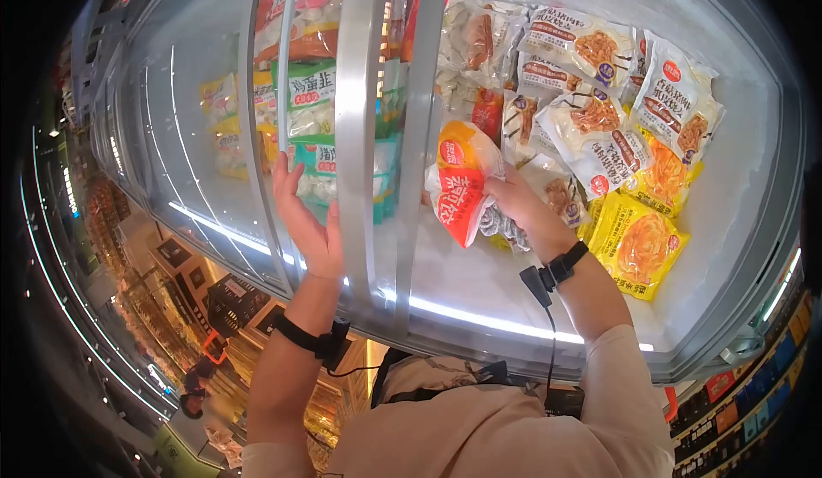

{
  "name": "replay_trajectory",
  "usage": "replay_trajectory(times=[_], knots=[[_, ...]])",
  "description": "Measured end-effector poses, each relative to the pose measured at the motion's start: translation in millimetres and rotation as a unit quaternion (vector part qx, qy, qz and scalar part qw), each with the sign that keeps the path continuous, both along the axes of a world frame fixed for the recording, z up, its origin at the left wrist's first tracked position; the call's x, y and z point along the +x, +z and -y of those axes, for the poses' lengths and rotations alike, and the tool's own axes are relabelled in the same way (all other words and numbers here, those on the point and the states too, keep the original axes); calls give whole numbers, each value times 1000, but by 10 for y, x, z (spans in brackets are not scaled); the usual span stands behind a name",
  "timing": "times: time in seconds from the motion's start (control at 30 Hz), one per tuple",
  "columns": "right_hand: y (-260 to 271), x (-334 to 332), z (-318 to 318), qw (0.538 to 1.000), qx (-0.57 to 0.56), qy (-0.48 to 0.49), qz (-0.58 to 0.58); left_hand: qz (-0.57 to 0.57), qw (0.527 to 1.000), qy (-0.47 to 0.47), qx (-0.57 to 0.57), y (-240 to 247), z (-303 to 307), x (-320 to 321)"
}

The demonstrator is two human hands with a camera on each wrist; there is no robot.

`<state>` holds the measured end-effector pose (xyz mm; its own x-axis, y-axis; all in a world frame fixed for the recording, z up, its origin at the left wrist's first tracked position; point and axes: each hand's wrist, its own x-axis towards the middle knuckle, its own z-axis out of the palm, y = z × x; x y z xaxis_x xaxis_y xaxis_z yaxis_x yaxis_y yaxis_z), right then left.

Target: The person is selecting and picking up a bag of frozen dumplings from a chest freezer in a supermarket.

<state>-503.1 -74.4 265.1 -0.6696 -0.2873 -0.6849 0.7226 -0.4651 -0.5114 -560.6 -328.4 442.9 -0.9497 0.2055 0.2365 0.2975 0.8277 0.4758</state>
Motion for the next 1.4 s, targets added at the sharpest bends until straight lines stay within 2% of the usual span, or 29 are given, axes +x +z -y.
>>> replay_trajectory(times=[0.07, 0.17, 0.3, 0.43, 0.53, 0.63, 0.67, 0.77, 0.83, 0.9, 0.97, 1.07, 1.17, 1.27, 1.37, 1.4], knots=[[-270, -10, 187, 997, -67, -7, 25, 0, 1000, 1, 15, -41, 20, -29], [-857, 150, 546, 992, -86, 6, 89, 23, 999, 3, 32, 21, -39, -28], [-1596, 470, 911, 991, -1, 72, 109, 45, 999, 11, 3, 15, 4, -34], [-1478, 555, 968, 991, 57, 42, 117, 50, 998, 26, 7, -20, 5, -36], [-1572, 498, 944, 982, 172, 47, 55, 55, 997, 28, 35, -29, 20, 8], [-1704, 494, 1141, 955, 263, -62, 124, 52, 998, 29, 37, -47, 18, -5], [-1692, 470, 1122, 934, 325, 60, 135, 51, 998, 29, 36, -52, 26, -2], [-1681, 516, 1192, 906, 377, 114, 157, 48, 998, 24, 38, -69, 38, -13], [-1762, 637, 1258, 889, 430, 124, 99, 61, 997, 23, 35, -65, 48, -2], [-1829, 794, 1267, 877, 446, 159, 76, 88, 995, 25, 26, -15, 43, 1], [-1372, 671, 1013, 874, 427, 216, 86, 87, 995, 33, 27, -15, 28, -6], [-1539, 821, 1029, 863, 447, 228, 61, 87, 995, 38, 35, -14, 19, -19], [-1579, 917, 980, 899, 409, 155, -2, 90, 994, 43, 41, -4, -12, -16], [-1315, 707, 776, 894, 261, 364, -4, 89, 994, 46, 39, -5, -42, -14], [-789, 547, 480, 888, 264, 364, -99, 75, 996, 46, 23, -13, -33, -19], [-724, 470, 377, 877, 284, 380, -81, 71, 996, 43, 15, -14, -20, -32]])
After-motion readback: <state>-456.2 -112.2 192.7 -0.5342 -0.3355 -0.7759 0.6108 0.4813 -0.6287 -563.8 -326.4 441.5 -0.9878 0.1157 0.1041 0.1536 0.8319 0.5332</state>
